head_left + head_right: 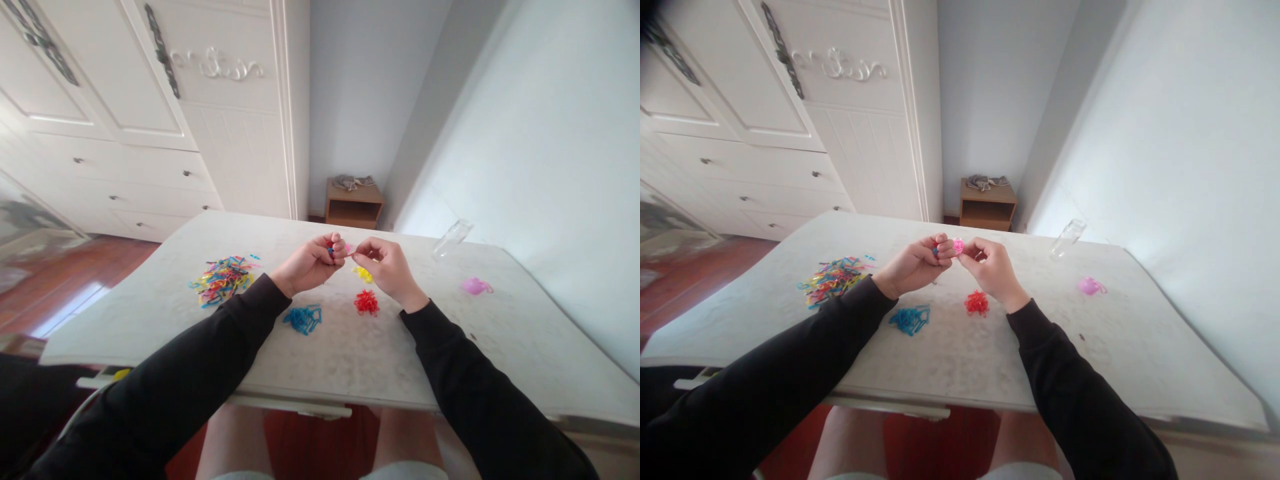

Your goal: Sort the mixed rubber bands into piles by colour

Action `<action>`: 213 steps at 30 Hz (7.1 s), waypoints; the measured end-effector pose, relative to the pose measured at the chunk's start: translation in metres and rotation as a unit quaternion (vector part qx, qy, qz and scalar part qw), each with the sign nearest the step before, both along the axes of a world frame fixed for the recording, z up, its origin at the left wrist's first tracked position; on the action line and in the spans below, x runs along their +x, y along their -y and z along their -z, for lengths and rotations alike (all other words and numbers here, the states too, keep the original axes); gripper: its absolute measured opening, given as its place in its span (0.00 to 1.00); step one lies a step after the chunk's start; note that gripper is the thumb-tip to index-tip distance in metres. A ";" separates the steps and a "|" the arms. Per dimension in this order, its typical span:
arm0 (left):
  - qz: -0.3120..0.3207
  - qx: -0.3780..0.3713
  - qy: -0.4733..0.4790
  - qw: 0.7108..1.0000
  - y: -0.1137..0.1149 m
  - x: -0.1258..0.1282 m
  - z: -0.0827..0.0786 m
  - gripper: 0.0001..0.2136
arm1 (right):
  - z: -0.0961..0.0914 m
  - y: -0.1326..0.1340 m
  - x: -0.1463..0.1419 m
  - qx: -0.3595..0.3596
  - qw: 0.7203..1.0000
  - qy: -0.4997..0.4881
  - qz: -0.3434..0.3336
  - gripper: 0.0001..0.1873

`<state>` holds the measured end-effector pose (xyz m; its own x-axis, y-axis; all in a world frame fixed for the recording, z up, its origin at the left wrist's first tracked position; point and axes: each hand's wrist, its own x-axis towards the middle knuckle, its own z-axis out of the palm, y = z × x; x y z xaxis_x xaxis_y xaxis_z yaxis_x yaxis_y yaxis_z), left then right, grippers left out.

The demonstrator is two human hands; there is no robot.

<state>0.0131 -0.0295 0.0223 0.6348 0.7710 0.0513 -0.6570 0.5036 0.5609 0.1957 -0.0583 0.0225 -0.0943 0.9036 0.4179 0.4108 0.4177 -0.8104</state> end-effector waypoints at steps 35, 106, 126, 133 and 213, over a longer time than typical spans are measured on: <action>-0.003 -0.019 -0.232 0.972 -0.003 0.005 0.004 0.11 | -0.015 0.000 0.033 0.075 0.980 0.180 -0.033 0.05; 0.316 0.296 -0.497 0.752 -0.030 -0.061 -0.012 0.08 | -0.012 0.012 0.010 0.105 0.977 0.162 -0.087 0.10; 0.203 0.279 -0.420 0.839 -0.021 -0.035 0.003 0.11 | -0.008 0.019 -0.002 -0.031 0.969 0.134 -0.205 0.03; 0.176 0.249 -0.400 0.864 -0.021 -0.029 0.009 0.13 | -0.012 0.018 0.005 -0.011 0.974 0.154 -0.167 0.06; -0.205 0.257 -0.584 0.742 -0.064 -0.040 0.027 0.18 | 0.009 -0.003 0.016 0.098 0.988 0.111 0.035 0.04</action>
